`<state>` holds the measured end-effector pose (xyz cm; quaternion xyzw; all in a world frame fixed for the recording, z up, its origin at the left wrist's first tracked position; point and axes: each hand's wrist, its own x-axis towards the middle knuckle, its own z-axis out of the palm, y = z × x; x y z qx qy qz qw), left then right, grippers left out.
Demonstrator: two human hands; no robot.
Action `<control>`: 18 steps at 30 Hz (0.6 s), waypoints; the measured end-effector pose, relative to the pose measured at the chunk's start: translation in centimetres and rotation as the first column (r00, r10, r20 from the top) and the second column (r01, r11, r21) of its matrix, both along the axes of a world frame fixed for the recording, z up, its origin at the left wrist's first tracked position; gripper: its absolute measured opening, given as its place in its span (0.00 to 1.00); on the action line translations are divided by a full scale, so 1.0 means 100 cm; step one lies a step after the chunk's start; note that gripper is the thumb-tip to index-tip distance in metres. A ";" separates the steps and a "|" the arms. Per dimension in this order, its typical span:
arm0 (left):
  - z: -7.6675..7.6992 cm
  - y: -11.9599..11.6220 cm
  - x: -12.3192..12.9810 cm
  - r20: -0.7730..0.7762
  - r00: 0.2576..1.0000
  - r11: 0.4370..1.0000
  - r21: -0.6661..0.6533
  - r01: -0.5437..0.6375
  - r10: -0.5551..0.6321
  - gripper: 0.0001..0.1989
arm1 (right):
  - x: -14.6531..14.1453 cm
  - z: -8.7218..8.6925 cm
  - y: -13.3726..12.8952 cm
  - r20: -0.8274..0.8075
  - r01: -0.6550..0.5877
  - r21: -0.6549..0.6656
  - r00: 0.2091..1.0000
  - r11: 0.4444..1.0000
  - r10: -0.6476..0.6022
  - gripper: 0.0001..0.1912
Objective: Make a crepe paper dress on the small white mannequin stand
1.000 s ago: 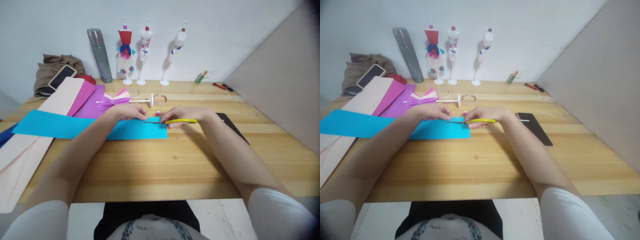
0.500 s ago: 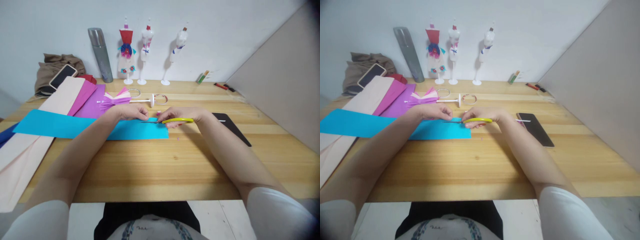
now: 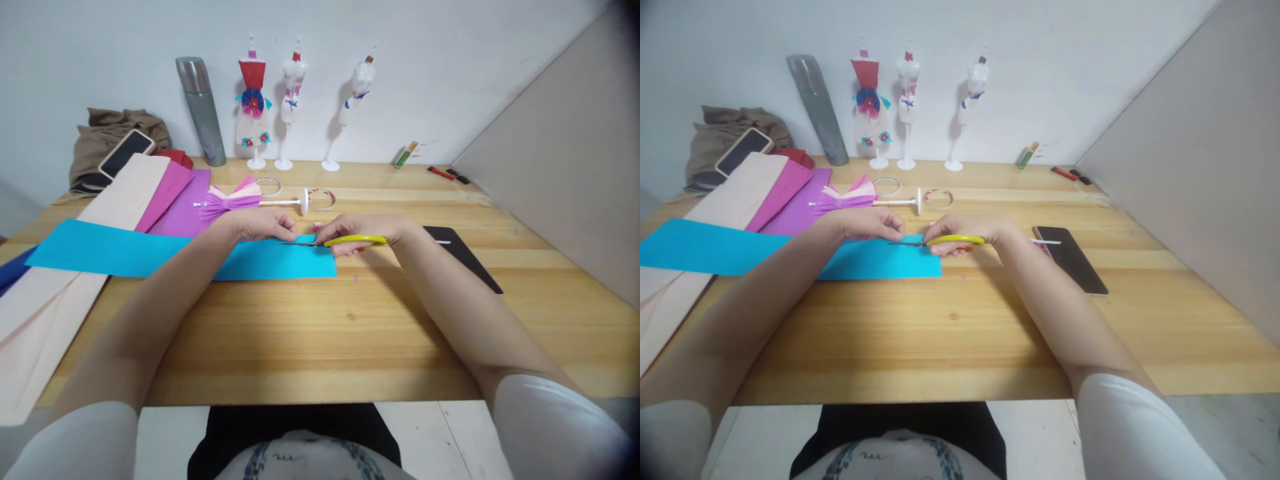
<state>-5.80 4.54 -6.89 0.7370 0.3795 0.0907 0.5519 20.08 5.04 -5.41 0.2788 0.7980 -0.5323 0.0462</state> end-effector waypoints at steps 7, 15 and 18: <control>0.001 0.000 -0.001 0.007 1.000 1.000 0.005 0.008 -0.008 0.14 | 0.000 0.000 0.000 0.018 -0.009 0.004 1.000 1.000 0.009 0.30; -0.001 0.001 -0.001 0.004 1.000 1.000 0.015 0.003 -0.003 0.15 | 0.004 -0.004 0.002 -0.049 -0.029 0.030 0.998 0.999 0.030 0.26; -0.001 0.000 -0.001 0.015 1.000 1.000 0.012 0.011 -0.011 0.15 | 0.005 -0.005 0.002 -0.087 -0.060 0.037 0.994 0.998 0.063 0.23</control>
